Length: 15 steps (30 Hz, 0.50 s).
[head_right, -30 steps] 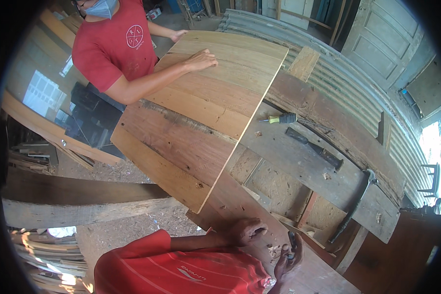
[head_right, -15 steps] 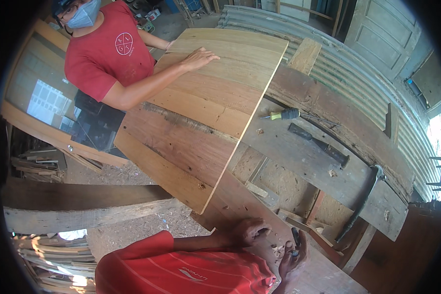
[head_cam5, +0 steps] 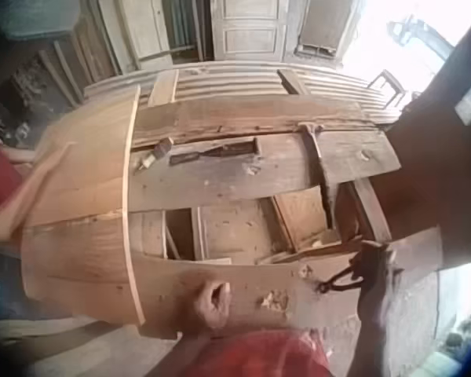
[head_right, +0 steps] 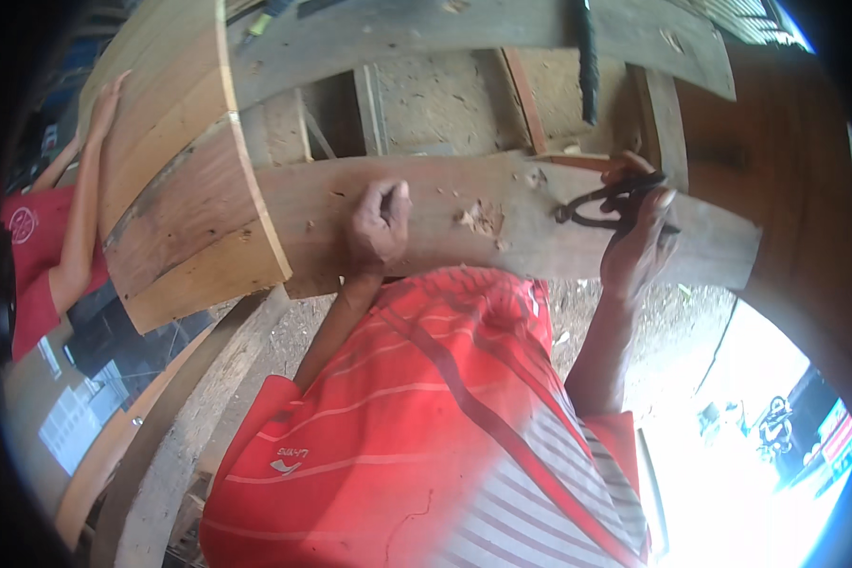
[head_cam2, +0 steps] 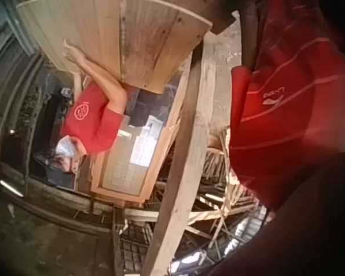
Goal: The person uses a hammer and a chisel to prepare a wooden board, then uses pliers to remove a nail, before positioning another wooden board on top of the structure.
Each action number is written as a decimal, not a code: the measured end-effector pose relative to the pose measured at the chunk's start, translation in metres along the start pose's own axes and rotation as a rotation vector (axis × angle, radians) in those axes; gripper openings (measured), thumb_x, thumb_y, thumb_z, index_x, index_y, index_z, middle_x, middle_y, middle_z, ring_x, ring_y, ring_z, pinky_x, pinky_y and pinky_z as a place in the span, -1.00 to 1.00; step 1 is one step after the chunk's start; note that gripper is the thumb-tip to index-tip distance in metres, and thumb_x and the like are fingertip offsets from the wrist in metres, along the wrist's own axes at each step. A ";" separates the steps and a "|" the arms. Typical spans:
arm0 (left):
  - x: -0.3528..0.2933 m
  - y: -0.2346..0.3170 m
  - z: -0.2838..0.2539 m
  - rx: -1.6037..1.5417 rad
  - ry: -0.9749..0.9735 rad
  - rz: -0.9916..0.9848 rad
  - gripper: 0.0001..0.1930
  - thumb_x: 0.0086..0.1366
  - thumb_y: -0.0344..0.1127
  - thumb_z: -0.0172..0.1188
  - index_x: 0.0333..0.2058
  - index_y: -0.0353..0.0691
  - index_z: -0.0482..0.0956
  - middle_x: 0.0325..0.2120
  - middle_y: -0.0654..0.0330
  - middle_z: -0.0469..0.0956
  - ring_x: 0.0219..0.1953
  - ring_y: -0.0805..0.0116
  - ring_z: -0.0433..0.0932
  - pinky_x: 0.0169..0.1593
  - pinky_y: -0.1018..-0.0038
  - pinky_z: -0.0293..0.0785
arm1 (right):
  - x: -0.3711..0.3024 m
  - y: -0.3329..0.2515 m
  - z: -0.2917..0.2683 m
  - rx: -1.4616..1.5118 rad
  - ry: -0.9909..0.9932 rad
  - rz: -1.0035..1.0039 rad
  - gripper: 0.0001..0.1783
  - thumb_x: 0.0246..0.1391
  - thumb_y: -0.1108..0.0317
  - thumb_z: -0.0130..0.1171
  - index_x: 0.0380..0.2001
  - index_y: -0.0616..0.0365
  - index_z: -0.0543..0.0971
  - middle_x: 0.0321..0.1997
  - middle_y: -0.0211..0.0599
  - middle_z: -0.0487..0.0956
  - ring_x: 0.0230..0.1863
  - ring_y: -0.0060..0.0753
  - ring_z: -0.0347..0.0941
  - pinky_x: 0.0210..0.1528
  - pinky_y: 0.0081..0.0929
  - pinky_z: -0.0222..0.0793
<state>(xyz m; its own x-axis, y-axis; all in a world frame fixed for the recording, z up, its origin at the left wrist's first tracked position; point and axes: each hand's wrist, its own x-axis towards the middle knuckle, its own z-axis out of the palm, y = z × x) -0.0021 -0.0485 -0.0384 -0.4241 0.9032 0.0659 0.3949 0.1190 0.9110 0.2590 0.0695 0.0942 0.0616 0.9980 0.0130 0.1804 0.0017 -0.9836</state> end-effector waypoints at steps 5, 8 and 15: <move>0.005 0.022 0.007 0.007 -0.031 -0.025 -0.65 0.29 -0.26 0.35 -0.01 -0.27 0.58 -0.26 0.11 0.62 -0.33 0.19 0.63 -0.25 0.36 0.57 | -0.015 0.020 -0.045 0.143 0.110 0.087 -0.23 0.45 -0.24 -0.25 0.08 0.35 0.53 -0.11 -0.15 0.66 -0.11 -0.37 0.59 -0.11 -0.52 0.48; 0.000 0.032 0.014 0.219 -0.091 0.300 -0.55 0.22 -0.21 0.42 0.04 -0.23 0.58 -0.10 0.09 0.58 -0.09 0.14 0.59 0.02 0.26 0.54 | -0.019 0.024 -0.051 0.196 0.055 0.091 -0.22 0.44 -0.24 -0.25 0.12 0.36 0.50 -0.08 -0.12 0.66 -0.09 -0.32 0.61 -0.05 -0.48 0.51; -0.062 0.033 0.039 0.249 -0.227 0.455 -0.67 0.15 -0.25 0.42 -0.12 -0.20 0.65 0.08 0.09 0.56 0.23 0.04 0.46 0.25 0.11 0.36 | -0.018 0.035 -0.062 0.263 -0.114 0.074 -0.24 0.45 -0.22 -0.25 0.16 0.34 0.48 -0.04 -0.07 0.65 -0.01 -0.27 0.60 0.03 -0.40 0.50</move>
<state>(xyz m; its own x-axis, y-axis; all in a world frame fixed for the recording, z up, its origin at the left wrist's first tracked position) 0.0685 -0.0847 -0.0284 0.0093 0.9490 0.3152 0.6887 -0.2346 0.6860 0.3251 0.0475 0.0710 -0.0485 0.9966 -0.0664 -0.0821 -0.0703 -0.9941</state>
